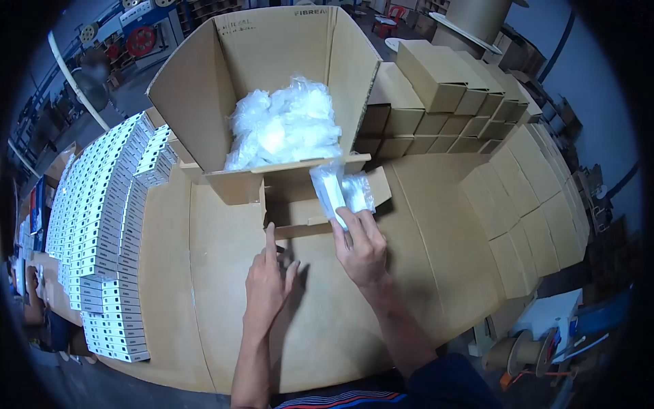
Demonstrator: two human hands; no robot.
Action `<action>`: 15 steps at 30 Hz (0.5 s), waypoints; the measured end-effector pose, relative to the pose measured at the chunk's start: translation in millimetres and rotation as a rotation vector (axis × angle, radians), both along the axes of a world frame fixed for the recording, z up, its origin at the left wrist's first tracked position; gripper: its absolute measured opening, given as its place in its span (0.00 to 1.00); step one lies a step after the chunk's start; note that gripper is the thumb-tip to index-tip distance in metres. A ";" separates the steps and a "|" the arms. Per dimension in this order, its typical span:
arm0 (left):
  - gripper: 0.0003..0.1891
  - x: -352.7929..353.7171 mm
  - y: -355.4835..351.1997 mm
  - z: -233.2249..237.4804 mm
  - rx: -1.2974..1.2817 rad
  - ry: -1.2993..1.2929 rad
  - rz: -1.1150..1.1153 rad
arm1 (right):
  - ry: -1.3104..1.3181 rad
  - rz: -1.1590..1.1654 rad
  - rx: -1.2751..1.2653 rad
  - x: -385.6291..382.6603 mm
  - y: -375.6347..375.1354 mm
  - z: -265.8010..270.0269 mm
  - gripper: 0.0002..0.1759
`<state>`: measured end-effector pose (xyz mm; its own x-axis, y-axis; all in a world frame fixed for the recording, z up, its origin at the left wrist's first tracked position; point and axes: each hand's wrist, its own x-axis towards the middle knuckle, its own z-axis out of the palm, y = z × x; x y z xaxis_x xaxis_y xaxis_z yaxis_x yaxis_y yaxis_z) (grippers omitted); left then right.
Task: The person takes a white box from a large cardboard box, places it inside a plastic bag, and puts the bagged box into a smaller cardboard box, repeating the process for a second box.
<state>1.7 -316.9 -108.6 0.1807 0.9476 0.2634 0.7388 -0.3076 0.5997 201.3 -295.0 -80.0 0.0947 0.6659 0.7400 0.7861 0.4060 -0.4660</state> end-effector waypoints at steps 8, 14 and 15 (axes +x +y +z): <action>0.48 -0.2 -3.2 7.1 -0.022 0.125 0.037 | 0.040 -0.099 -0.154 -8.4 19.7 -14.1 0.10; 0.44 -1.3 2.1 11.2 -0.033 0.088 0.074 | -0.045 -0.207 -0.299 -13.1 27.8 -24.4 0.05; 0.44 -1.0 3.4 10.4 -0.011 0.082 0.085 | -0.058 -0.262 -0.347 -13.7 25.0 -21.8 0.06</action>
<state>0.8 -313.5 -98.2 0.1202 0.9631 0.2407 0.8088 -0.2357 0.5388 187.6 -270.0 -101.7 0.2585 0.8350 0.4858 0.8705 0.0167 -0.4919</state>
